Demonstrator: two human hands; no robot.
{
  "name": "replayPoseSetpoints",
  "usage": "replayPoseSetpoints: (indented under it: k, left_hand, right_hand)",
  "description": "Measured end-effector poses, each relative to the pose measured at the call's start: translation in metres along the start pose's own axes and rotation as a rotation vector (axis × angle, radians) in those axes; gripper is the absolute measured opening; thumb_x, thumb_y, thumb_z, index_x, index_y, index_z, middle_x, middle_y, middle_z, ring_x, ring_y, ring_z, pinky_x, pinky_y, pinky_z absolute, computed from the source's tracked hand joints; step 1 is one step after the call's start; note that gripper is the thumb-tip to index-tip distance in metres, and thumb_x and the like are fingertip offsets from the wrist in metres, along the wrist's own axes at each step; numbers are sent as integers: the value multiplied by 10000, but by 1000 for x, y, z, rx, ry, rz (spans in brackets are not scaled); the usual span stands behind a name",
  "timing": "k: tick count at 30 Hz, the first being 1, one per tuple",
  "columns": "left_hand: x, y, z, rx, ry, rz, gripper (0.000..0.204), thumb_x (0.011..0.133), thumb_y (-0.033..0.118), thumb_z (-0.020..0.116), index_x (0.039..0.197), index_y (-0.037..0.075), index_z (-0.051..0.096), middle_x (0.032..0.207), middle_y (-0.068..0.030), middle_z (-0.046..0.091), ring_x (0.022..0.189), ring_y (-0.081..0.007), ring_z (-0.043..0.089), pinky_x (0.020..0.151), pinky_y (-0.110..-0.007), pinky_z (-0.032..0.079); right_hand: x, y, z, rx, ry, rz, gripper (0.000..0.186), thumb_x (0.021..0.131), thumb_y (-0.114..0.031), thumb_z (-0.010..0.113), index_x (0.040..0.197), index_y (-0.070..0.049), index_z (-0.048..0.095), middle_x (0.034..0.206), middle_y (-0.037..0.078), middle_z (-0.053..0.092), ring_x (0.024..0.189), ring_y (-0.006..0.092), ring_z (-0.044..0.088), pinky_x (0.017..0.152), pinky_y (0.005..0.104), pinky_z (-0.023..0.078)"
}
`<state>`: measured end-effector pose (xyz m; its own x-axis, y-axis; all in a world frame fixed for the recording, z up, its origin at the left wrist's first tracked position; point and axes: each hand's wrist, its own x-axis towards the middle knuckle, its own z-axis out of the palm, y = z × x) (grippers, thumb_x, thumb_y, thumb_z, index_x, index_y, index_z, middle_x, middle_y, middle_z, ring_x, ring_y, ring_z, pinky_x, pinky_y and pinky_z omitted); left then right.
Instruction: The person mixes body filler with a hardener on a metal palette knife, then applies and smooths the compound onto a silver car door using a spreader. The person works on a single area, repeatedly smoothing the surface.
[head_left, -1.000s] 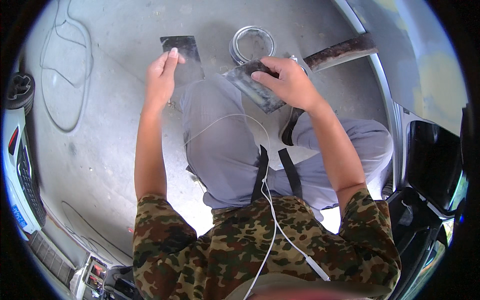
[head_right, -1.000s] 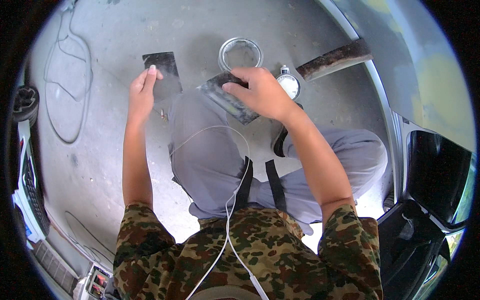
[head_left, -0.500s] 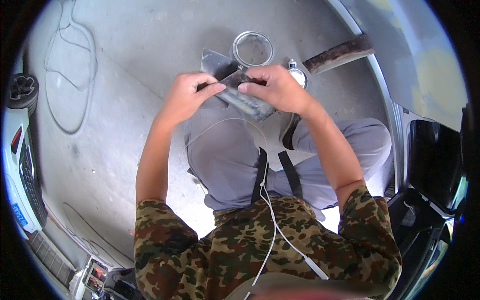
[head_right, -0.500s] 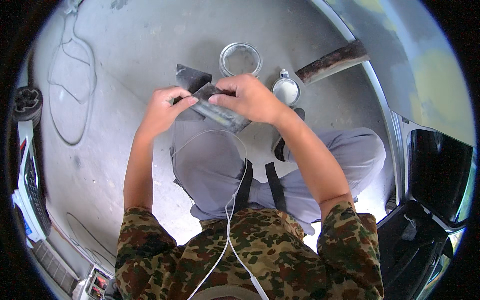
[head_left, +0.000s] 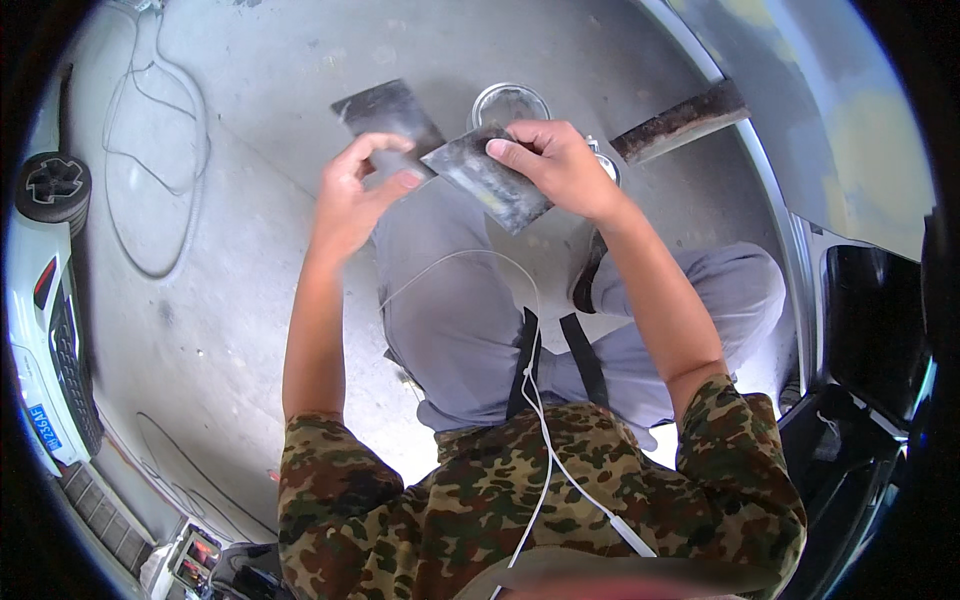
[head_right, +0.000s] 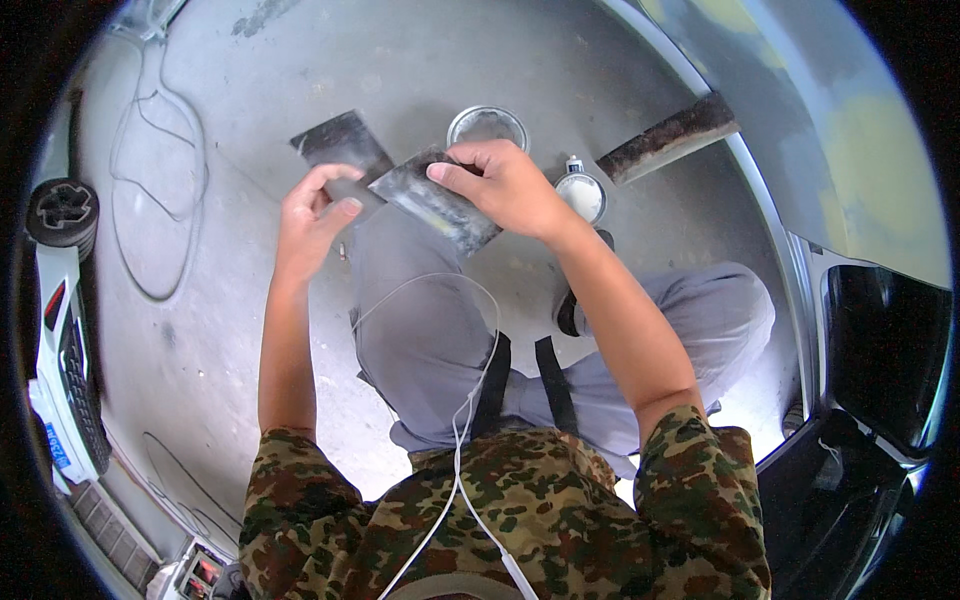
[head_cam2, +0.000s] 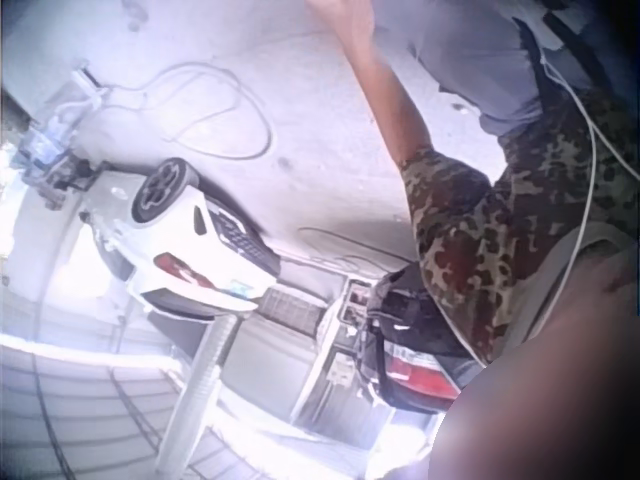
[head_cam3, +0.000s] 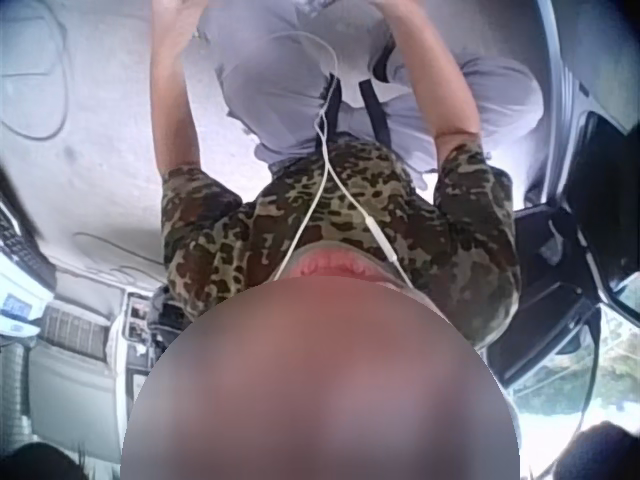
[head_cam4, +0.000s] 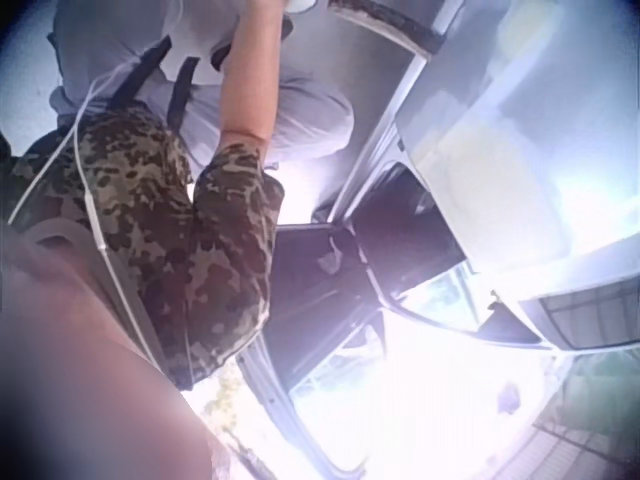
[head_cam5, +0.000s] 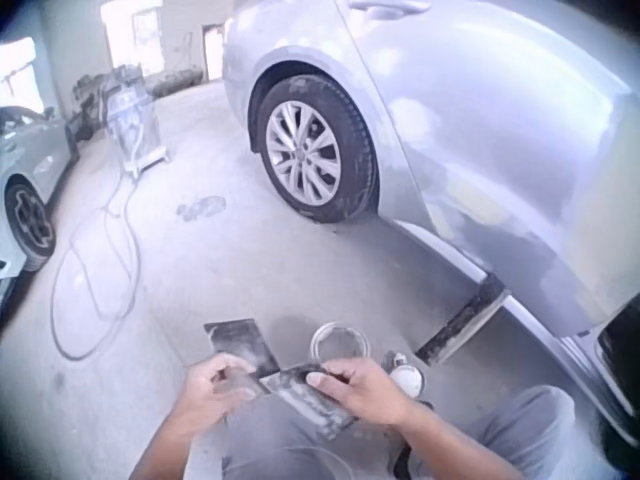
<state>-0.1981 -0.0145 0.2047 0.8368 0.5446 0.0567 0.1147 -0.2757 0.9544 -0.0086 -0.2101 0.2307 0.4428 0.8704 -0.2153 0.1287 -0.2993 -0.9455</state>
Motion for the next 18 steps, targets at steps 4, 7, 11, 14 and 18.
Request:
replayPoseSetpoints:
  k: [4, 7, 11, 14, 18]
  left_hand:
    - [13, 20, 22, 68, -160, 54, 259, 900, 217, 796, 861, -5, 669, 749, -12, 593, 728, -97, 513, 672, -278, 442]
    - [10, 9, 12, 118, -327, -70, 262, 926, 221, 766, 874, -18, 672, 754, -24, 599, 726, -104, 513, 685, -287, 452]
    - [8, -25, -12, 194, -288, -93, 282, 1005, 240, 660, 946, -35, 684, 799, -40, 638, 773, -132, 558, 733, -316, 475]
    - [37, -51, -31, 173, 254, -59, 451, 1088, 355, 511, 867, -17, 638, 738, -37, 561, 729, -139, 506, 706, -352, 453]
    - [66, -73, -28, 191, -6, -211, 448, 1082, 406, 519, 970, -9, 645, 844, -16, 577, 754, -86, 414, 650, -324, 347]
  right_hand:
    - [-5, 3, 1, -115, -37, -140, 295, 1001, -249, 683, 871, 13, 648, 664, 62, 497, 638, 129, 436, 587, 332, 399]
    - [-10, 2, 2, -143, -38, -278, 277, 988, -256, 679, 916, 10, 658, 713, 191, 565, 633, 277, 484, 629, 414, 437]
    - [-8, 0, -3, -185, -62, -400, 323, 1007, -288, 654, 891, 12, 624, 750, 222, 572, 662, 343, 543, 648, 434, 456]
    - [-1, 3, -31, -18, 65, -354, 328, 1003, -253, 666, 855, 33, 603, 710, 182, 543, 635, 258, 496, 631, 409, 434]
    - [11, 14, -76, -68, 184, -295, 311, 960, -248, 707, 836, 30, 643, 687, 155, 573, 629, 215, 515, 628, 387, 449]
